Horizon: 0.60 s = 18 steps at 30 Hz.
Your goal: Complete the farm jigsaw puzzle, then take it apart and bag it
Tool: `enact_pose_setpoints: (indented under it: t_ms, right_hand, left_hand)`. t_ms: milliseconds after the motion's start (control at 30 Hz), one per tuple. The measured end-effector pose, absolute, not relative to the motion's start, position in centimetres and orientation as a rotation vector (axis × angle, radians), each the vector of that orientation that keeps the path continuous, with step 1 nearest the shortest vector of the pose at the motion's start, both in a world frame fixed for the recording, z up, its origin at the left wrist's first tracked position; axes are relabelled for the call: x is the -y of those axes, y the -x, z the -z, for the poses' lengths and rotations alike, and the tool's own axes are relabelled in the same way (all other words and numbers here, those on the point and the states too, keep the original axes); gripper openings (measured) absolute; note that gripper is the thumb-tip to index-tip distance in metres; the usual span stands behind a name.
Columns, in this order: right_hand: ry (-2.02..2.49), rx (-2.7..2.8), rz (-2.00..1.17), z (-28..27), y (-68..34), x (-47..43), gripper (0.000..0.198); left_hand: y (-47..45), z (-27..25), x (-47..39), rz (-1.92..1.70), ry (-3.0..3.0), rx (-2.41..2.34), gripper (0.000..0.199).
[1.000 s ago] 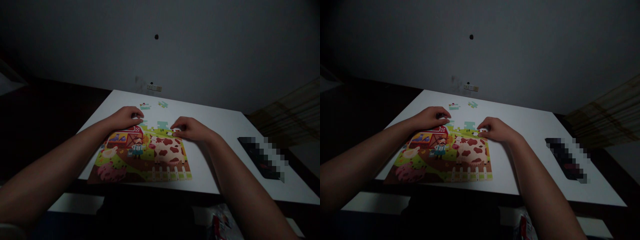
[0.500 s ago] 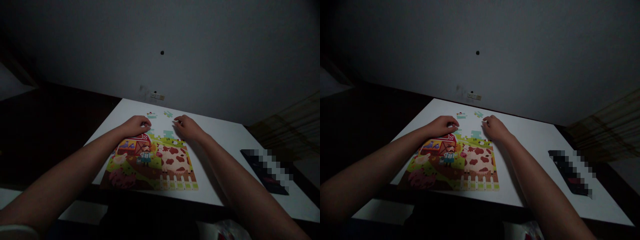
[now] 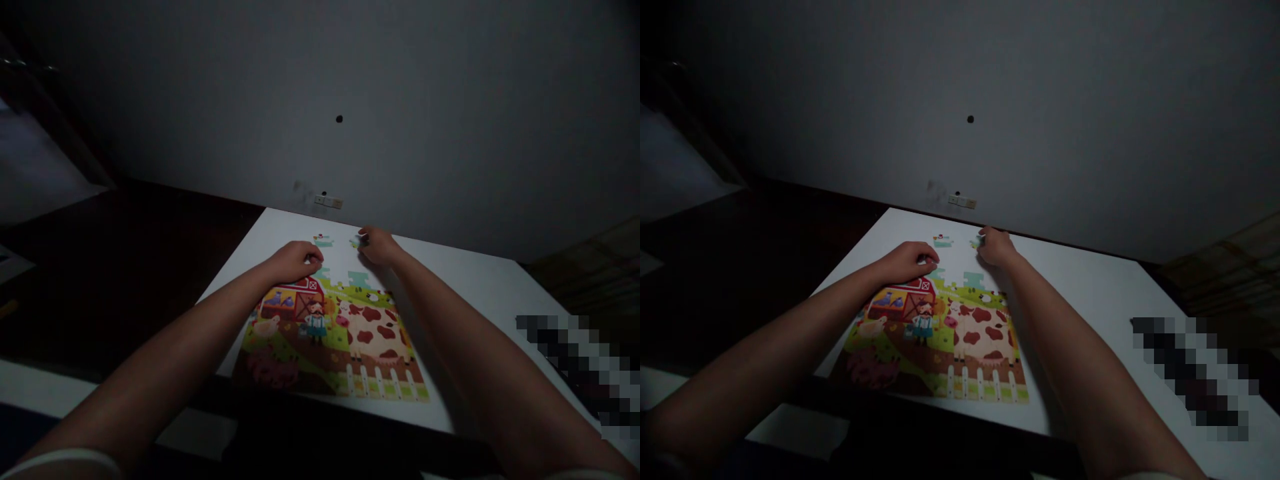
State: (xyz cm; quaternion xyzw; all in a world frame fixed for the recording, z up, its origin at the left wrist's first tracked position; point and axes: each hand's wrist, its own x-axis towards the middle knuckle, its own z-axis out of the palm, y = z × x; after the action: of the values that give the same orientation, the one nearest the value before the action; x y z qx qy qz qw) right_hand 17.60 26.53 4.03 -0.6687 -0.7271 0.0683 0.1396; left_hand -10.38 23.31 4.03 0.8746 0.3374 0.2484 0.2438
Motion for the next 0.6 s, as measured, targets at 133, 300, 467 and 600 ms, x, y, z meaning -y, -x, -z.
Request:
enact_pose_setpoints:
  t_ms: [133, 300, 467, 600]
  right_hand:
    - [1.634, 1.965, -0.457, -5.2, -18.3, -23.8, 0.042]
    - [1.339, 1.831, -0.732, -5.6, -16.7, -19.0, 0.032]
    - [1.289, 1.933, -0.804, -4.4, -14.1, -17.2, 0.028]
    - [1.315, 1.997, -0.745, -4.3, -13.4, -17.1, 0.027]
  left_hand:
    - [10.3, -4.1, -23.3, -0.673, -2.380, -0.934, 0.022]
    - [10.3, -4.4, -23.1, -0.660, -2.378, -0.929, 0.023]
    - [10.1, -4.5, -23.1, -0.638, -2.392, -0.937, 0.025]
    - [10.0, -4.6, -23.0, -0.631, -2.391, -0.966, 0.026]
